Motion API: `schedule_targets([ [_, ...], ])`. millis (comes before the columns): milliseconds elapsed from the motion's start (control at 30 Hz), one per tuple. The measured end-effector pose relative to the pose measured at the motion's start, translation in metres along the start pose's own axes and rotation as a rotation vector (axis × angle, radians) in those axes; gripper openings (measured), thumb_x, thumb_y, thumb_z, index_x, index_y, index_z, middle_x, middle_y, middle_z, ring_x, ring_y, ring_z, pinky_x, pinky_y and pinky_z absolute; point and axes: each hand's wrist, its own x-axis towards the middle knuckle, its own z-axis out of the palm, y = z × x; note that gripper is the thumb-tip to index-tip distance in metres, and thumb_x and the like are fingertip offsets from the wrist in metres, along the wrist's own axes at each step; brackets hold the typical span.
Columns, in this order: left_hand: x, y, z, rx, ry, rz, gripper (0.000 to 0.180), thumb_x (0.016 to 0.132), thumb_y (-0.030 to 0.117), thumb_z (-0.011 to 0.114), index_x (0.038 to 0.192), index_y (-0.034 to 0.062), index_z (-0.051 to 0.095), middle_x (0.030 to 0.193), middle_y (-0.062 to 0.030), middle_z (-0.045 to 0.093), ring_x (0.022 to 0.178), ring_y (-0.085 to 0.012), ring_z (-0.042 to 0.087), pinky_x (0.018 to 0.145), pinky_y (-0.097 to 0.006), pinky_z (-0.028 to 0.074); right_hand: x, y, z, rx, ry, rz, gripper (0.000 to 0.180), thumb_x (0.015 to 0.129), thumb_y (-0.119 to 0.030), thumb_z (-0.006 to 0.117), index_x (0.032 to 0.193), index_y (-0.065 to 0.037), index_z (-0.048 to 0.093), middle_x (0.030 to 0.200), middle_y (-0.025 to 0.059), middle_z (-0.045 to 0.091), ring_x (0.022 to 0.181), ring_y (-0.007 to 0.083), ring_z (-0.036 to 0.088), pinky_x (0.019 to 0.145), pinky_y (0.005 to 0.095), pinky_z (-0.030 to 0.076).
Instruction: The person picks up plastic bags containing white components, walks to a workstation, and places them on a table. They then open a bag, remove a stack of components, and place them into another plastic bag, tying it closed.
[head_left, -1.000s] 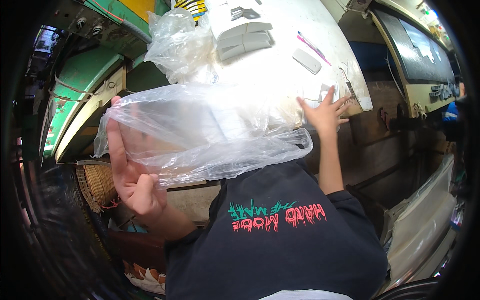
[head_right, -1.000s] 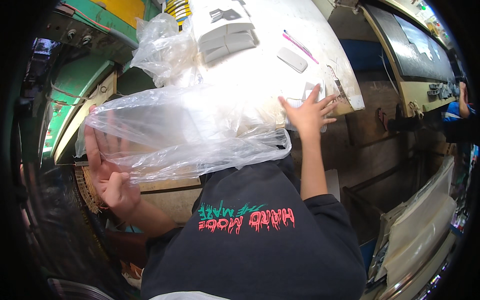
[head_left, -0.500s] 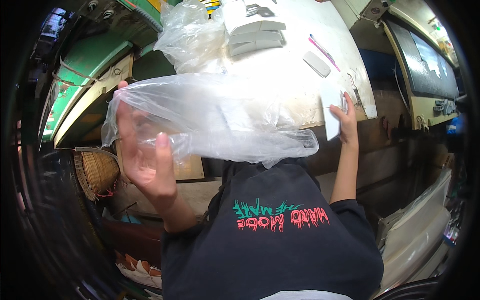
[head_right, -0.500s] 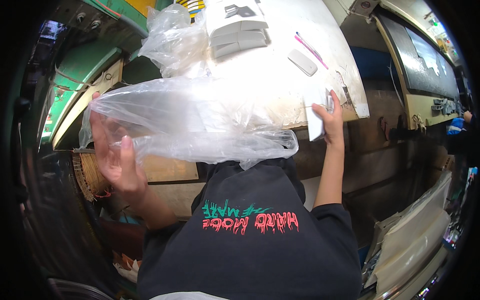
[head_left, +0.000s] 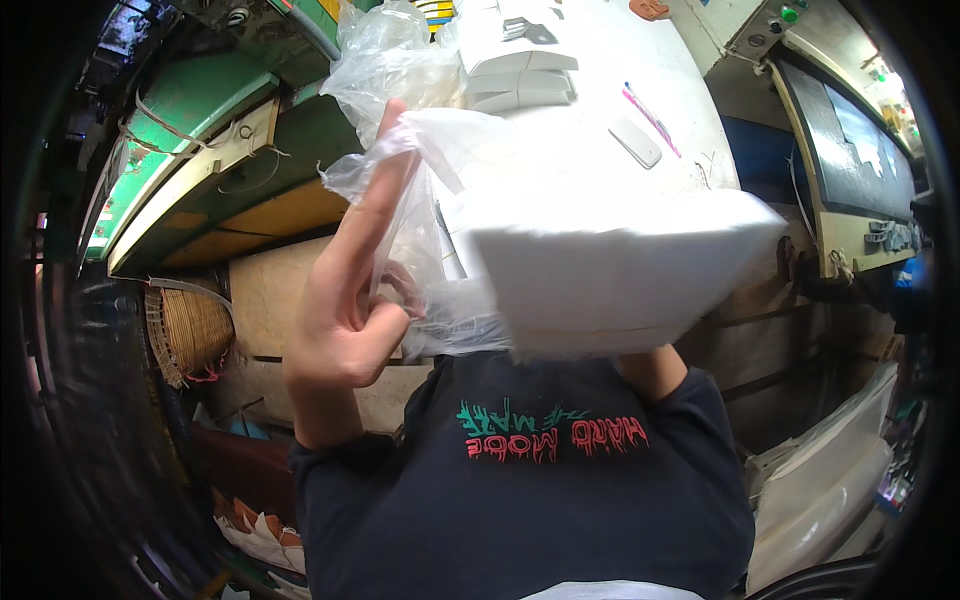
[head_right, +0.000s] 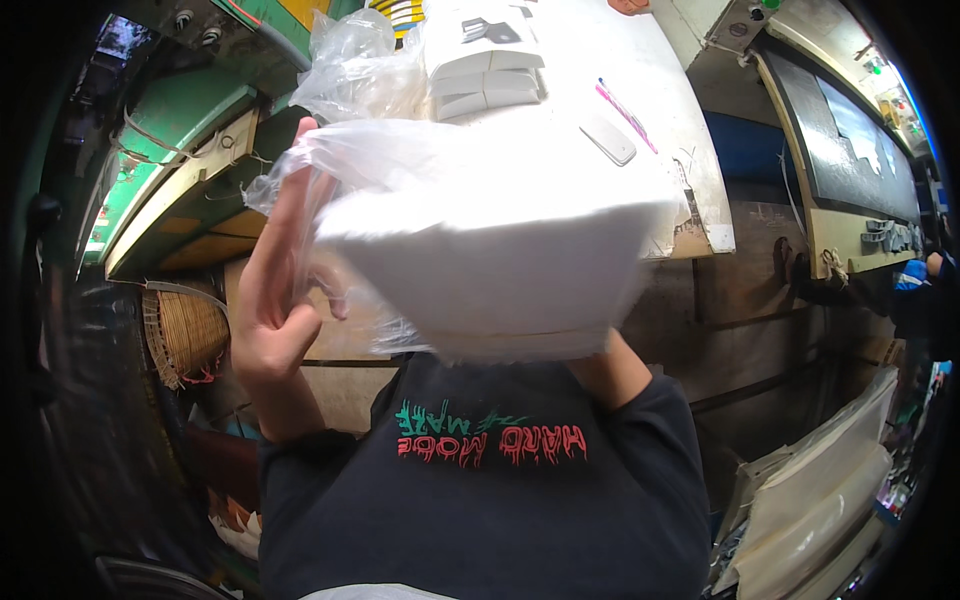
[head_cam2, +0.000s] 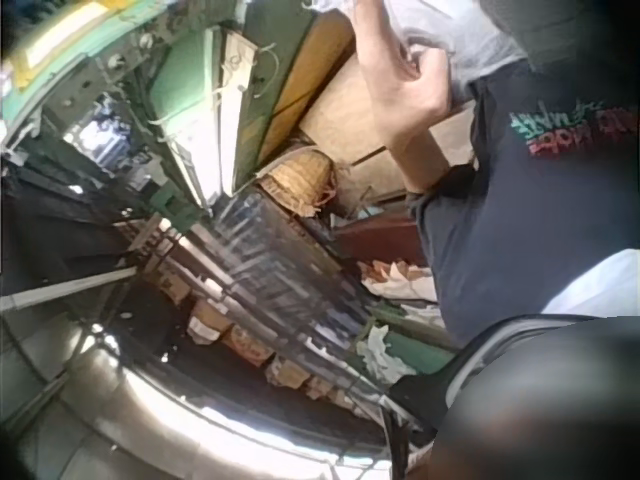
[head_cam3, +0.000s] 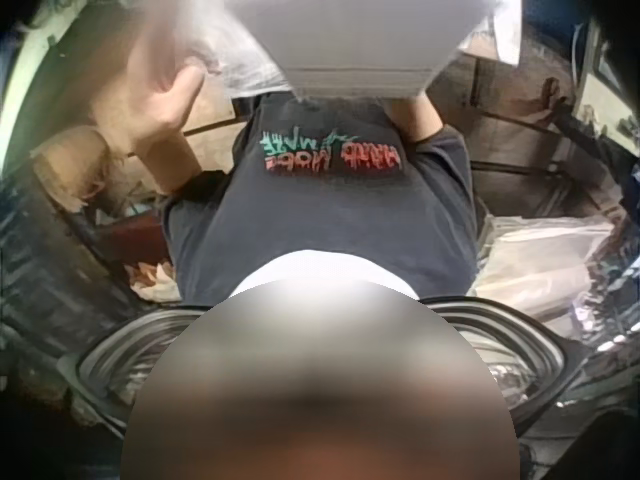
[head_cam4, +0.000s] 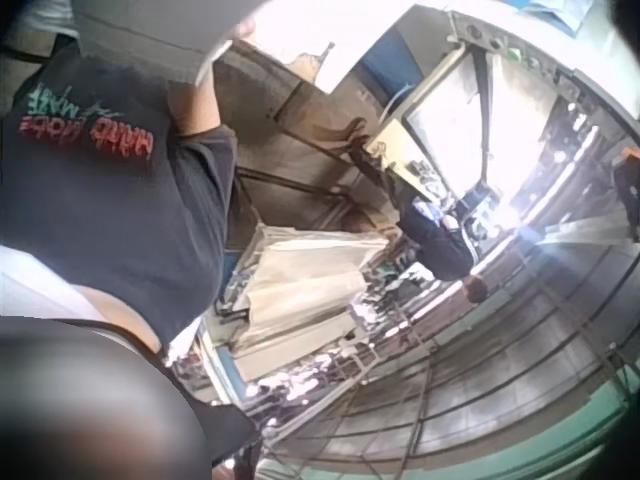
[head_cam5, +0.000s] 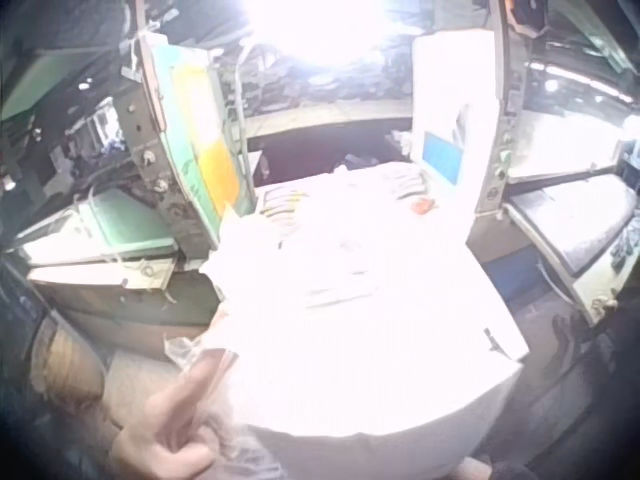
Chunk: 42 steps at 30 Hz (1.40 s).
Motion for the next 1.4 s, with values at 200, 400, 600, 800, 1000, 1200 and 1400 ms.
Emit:
schedule_targets([
  [200,-0.021,0.007,0.003,0.196,0.164,0.030,0.111,0.056,-0.010,0.032,0.163,-0.0049,0.001,0.172,-0.0232,-0.001,0.158,-0.0391,0.009,0.072,-0.021,0.052,0.046,0.012,0.019,-0.337,0.080,0.400,0.096,0.075,-0.043,0.073,0.153,0.001,0.040,0.151,0.0235,0.047,0.138,0.0357,0.047,0.112,0.0404,0.040],
  [400,-0.040,0.010,0.018,0.224,0.095,-0.077,0.102,0.067,-0.011,0.038,0.163,-0.0040,0.003,0.172,-0.0217,-0.002,0.158,-0.0300,0.010,0.077,-0.019,0.051,0.085,0.015,0.037,-1.442,0.136,0.366,0.098,0.067,-0.048,0.079,0.149,-0.008,0.046,0.138,0.0246,0.050,0.131,0.0358,0.047,0.109,0.0418,0.039],
  [600,-0.032,-0.015,0.008,0.109,0.308,0.067,0.100,0.066,-0.015,0.034,0.162,-0.0083,0.004,0.171,-0.0231,0.004,0.158,-0.0319,0.008,0.110,-0.030,0.036,0.104,0.073,0.049,-2.036,0.421,0.284,0.105,0.064,-0.053,0.083,0.147,-0.003,0.043,0.134,0.0324,0.044,0.126,0.0485,0.044,0.109,0.0572,0.034],
  [800,-0.027,-0.041,-0.028,0.012,0.427,0.061,0.096,0.067,-0.014,0.033,0.160,-0.0106,0.008,0.171,-0.0221,0.009,0.159,-0.0351,0.006,0.116,-0.035,0.023,0.095,0.105,0.042,-2.276,0.434,0.057,0.102,0.067,-0.052,0.081,0.147,-0.002,0.042,0.133,0.0327,0.041,0.123,0.0464,0.044,0.099,0.0601,0.037],
  [1000,-0.023,-0.046,-0.055,-0.026,0.513,0.034,0.091,0.072,-0.010,0.034,0.161,-0.0068,0.016,0.171,-0.0186,0.013,0.159,-0.0332,0.010,0.076,-0.023,0.058,0.093,0.098,0.039,-2.223,0.400,0.244,0.102,0.068,-0.053,0.080,0.147,-0.002,0.042,0.133,0.0332,0.041,0.124,0.0475,0.044,0.098,0.0598,0.038],
  [1200,-0.030,-0.025,-0.054,-0.129,0.460,0.134,0.092,0.068,-0.011,0.033,0.159,-0.0089,0.020,0.170,-0.0212,0.016,0.157,-0.0361,0.018,0.067,-0.024,0.060,0.101,0.101,0.046,-2.290,0.411,0.148,0.102,0.071,-0.057,0.079,0.146,0.001,0.042,0.131,0.0373,0.043,0.122,0.0490,0.046,0.097,0.0583,0.038],
  [1400,-0.032,-0.008,-0.034,-0.189,0.354,0.115,0.093,0.065,-0.008,0.034,0.158,-0.0110,0.022,0.168,-0.0248,0.019,0.154,-0.0393,0.023,0.065,-0.026,0.062,0.098,0.096,0.058,-2.207,0.257,0.241,0.096,0.089,-0.058,0.067,0.153,0.005,0.033,0.143,0.0393,0.039,0.132,0.0514,0.042,0.110,0.0568,0.033],
])
